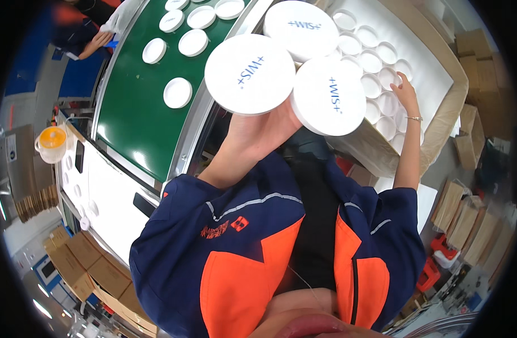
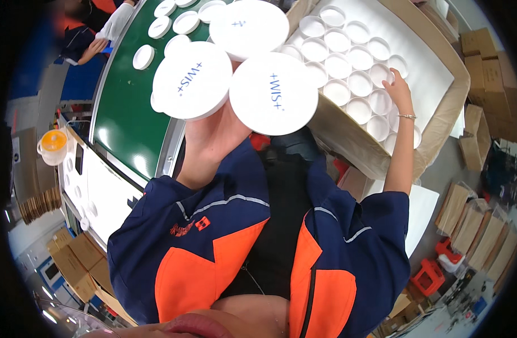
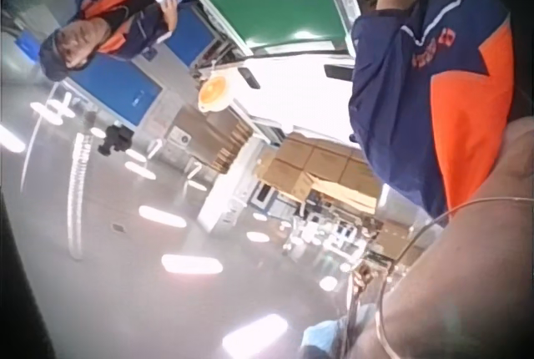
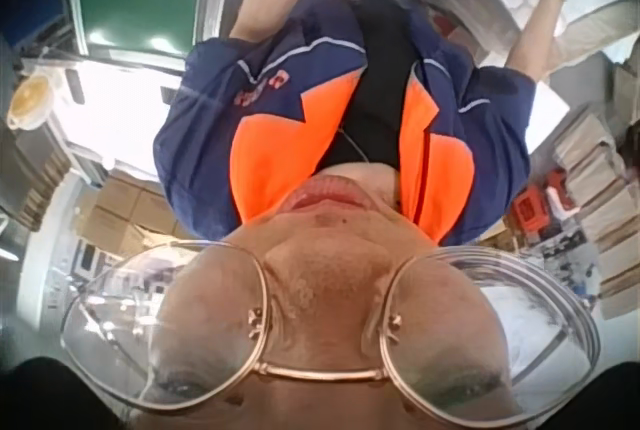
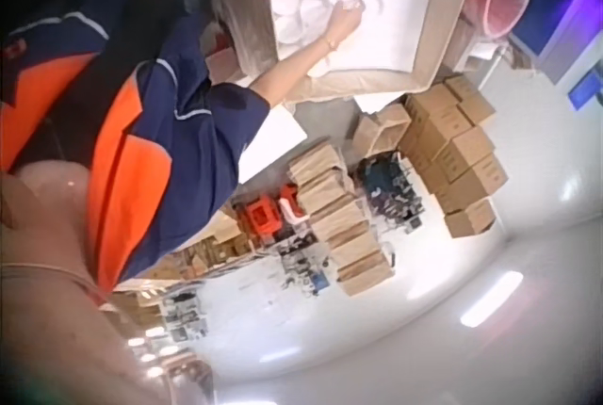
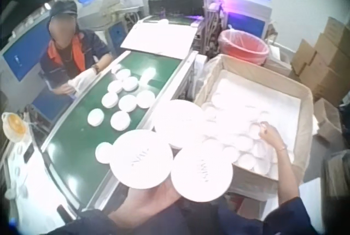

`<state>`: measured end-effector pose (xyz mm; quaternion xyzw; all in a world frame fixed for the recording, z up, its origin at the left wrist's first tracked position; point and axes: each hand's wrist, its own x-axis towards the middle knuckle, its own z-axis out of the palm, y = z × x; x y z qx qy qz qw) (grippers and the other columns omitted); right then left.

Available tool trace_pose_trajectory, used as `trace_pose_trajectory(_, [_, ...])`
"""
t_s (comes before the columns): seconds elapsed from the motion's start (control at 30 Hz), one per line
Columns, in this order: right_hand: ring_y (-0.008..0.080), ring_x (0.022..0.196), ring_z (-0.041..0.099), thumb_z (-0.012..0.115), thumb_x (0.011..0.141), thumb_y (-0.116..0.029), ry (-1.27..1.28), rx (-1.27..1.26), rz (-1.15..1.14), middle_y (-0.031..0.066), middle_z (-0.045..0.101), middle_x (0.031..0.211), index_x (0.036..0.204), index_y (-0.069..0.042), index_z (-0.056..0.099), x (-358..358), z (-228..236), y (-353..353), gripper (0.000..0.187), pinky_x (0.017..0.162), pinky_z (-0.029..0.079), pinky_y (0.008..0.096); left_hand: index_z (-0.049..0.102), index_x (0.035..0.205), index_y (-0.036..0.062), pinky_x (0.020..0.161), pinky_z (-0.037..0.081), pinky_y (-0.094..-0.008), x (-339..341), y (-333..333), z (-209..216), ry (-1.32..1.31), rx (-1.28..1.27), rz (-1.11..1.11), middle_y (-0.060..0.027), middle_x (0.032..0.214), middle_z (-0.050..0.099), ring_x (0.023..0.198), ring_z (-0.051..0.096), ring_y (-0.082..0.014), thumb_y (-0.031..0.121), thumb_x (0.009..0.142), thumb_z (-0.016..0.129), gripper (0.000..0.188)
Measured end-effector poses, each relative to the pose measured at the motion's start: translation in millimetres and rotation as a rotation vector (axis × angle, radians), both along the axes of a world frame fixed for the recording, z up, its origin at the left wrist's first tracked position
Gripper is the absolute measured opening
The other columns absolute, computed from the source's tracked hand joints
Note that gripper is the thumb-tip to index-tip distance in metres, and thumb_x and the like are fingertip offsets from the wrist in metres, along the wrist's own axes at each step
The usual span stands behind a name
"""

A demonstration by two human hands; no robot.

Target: The recorder is cleaning, inspecting, and packing white plastic lids into boxes on a factory assembly line.

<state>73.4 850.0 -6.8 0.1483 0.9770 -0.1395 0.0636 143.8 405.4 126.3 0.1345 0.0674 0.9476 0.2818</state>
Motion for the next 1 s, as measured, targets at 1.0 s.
trace_pose_trajectory(1.0, [0.0103, 0.074, 0.063, 0.060, 0.093, -0.022, 0.544, -1.249, 0.164, 0.0019, 0.068, 0.083, 0.106, -0.008, 0.060, 21.2, 107.5, -132.3, 0.018, 0.066, 0.049, 0.0253, 0.055, 0.112, 0.0068, 0.084, 0.048, -0.0318, -28.4, 23.4, -62.3, -0.069, -0.424, 0.191, -0.0042, 0.108, 0.056, 0.098, 0.056, -0.0157, 0.021, 0.093, 0.057, 0.024])
